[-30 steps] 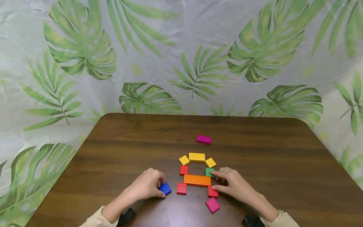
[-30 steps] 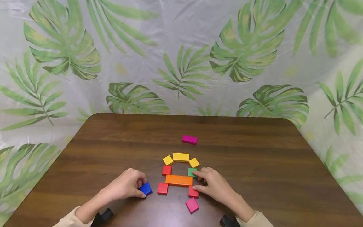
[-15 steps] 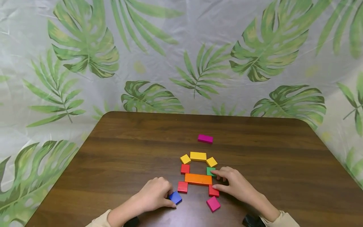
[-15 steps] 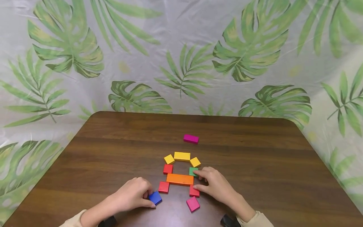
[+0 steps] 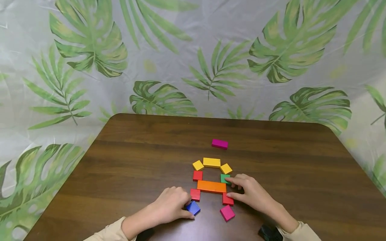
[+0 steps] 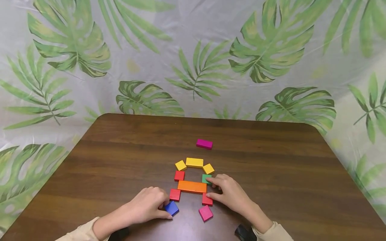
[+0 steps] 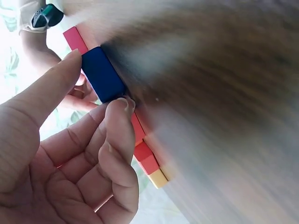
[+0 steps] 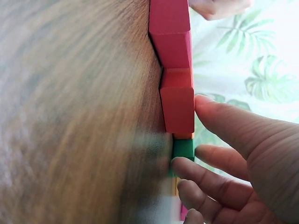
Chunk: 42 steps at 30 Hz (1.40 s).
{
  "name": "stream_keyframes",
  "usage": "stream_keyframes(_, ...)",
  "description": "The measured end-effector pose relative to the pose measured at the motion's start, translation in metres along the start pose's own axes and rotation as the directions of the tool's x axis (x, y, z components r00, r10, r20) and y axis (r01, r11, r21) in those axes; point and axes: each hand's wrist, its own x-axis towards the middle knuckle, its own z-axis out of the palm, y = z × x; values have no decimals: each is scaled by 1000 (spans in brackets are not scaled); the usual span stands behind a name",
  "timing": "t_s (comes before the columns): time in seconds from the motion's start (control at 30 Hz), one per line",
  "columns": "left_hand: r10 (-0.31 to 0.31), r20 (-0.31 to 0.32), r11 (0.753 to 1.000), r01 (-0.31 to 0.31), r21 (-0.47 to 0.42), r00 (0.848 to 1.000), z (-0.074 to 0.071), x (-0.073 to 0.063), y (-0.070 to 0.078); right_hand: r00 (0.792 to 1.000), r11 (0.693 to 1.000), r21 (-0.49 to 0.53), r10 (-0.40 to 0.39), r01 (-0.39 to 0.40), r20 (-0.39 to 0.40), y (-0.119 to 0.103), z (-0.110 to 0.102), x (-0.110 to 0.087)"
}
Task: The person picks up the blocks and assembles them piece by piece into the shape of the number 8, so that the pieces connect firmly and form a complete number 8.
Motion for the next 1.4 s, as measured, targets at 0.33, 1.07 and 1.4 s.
stream_keyframes(0.33,-6,10,1000,6,14,1000,-1,0,3,1000,1000,-5,10,-10,-5,0,1,0)
stream_keyframes(1.07,-17,-1,999,17,47,1000,-1,1,4,1000,1000,1,-1,1,-17,-2,0,-1)
stream_keyframes(1.4,-51,-12,999,51,-19,999,-7,-2,1,1000,1000,-1,11,-11,-3,-2,-1,0)
